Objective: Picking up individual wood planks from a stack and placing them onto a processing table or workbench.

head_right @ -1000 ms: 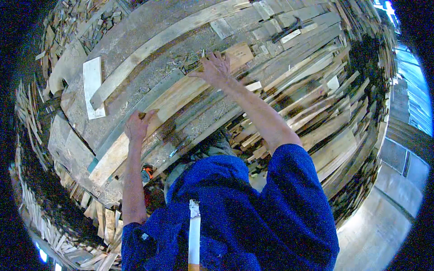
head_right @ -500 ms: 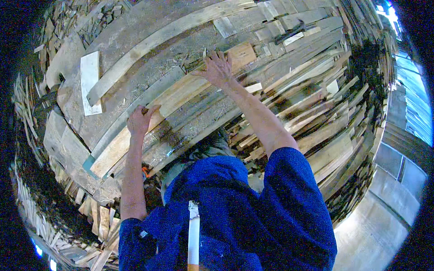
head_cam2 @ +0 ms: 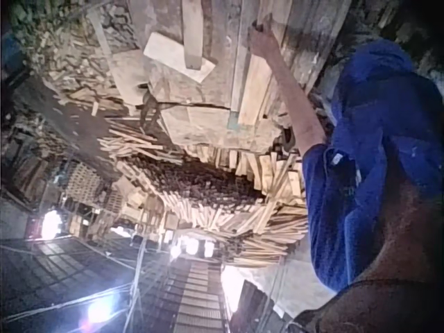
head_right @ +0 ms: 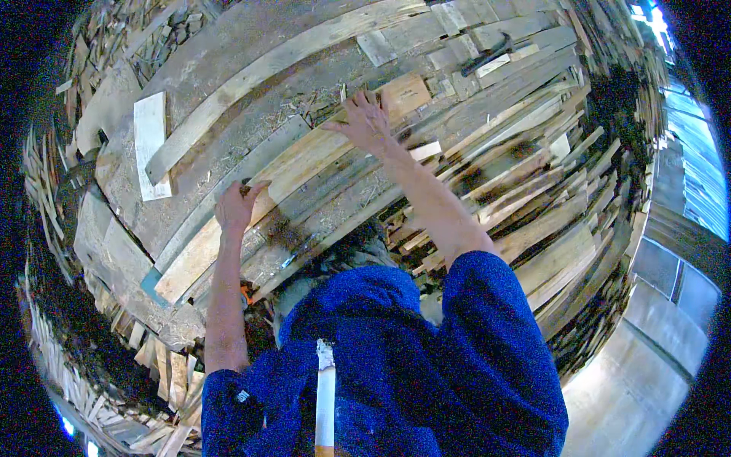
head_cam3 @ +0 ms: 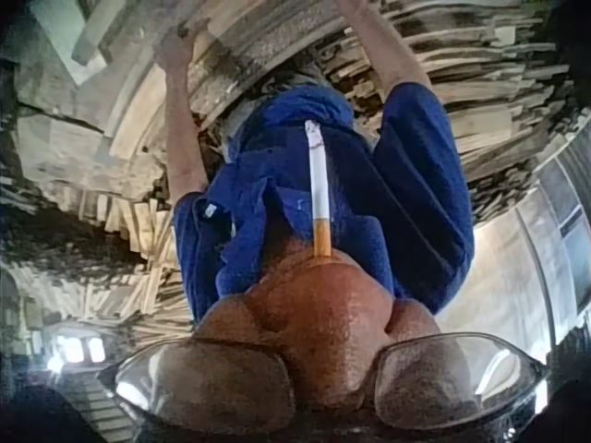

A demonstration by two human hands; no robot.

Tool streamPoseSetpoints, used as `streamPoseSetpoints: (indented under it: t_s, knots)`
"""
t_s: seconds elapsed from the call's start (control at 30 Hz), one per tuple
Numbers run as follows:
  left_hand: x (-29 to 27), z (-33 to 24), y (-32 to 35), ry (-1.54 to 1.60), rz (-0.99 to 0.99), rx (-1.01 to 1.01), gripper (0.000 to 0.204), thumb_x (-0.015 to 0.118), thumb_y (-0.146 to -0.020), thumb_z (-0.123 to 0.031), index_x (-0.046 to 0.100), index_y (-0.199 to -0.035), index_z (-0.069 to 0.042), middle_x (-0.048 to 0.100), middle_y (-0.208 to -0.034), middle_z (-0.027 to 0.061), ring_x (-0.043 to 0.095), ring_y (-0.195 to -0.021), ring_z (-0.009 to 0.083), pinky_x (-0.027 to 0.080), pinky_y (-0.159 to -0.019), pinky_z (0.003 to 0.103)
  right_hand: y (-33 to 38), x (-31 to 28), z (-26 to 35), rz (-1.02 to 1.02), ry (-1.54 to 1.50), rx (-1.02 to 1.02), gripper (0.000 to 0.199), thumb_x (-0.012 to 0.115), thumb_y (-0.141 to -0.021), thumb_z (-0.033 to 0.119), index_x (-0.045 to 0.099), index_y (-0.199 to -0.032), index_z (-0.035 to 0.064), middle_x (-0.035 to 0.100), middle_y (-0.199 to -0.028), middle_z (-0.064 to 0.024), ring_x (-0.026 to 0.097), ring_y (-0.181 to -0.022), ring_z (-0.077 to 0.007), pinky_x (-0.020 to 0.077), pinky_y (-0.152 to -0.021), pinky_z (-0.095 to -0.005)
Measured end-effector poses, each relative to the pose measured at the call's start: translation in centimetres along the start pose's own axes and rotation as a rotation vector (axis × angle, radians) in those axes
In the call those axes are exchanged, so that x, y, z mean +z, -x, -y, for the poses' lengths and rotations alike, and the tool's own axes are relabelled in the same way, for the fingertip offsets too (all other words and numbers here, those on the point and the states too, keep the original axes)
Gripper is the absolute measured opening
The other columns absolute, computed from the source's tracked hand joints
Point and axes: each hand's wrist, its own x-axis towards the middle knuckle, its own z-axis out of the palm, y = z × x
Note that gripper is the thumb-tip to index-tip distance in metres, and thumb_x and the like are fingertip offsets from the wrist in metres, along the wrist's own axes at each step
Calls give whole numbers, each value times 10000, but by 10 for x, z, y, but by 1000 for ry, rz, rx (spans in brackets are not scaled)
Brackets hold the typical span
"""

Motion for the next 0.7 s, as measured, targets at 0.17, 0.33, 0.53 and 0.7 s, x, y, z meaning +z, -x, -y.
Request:
streamPoseSetpoints:
  t_s: [0.17, 0.33, 0.53, 0.7]
  knots:
    - [13, 3, 7, 18, -220, 38, 681, 710, -759, -724, 698, -972, -78, 720, -874, 124, 687, -901, 367, 470, -889, 507, 13, 36, -16, -327, -31, -117, 626, 730, -825, 546, 640, -1234, 80, 559, -1344, -106, 432, -1361, -312, 222, -1157, -613]
    - [19, 1, 13, 16, -332, 18, 616, 786, -745, -622, 669, -1064, -108, 655, -1080, 124, 606, -1065, 353, 413, -963, 511, 11, 44, -8, -413, -114, -108, 553, 784, -796, 441, 621, -1198, 98, 563, -1283, -87, 446, -1333, -308, 236, -1151, -602]
    - [55, 18, 31, 4, -558, 151, 622, 717, -867, -537, 595, -1322, -130, 438, -1444, 170, 404, -1347, 394, 274, -1142, 562, 6, 44, -4, -321, -27, -45, 541, 760, -808, 462, 630, -1188, 99, 559, -1292, -84, 457, -1313, -309, 227, -1159, -592]
    - [57, 12, 42, 16, -440, 66, 661, 632, -922, -564, 524, -1417, -139, 364, -1535, 202, 281, -1468, 396, 174, -1207, 586, 5, 45, -5, -292, -9, -41, 539, 748, -815, 474, 635, -1187, 101, 559, -1292, -85, 456, -1316, -309, 216, -1167, -594]
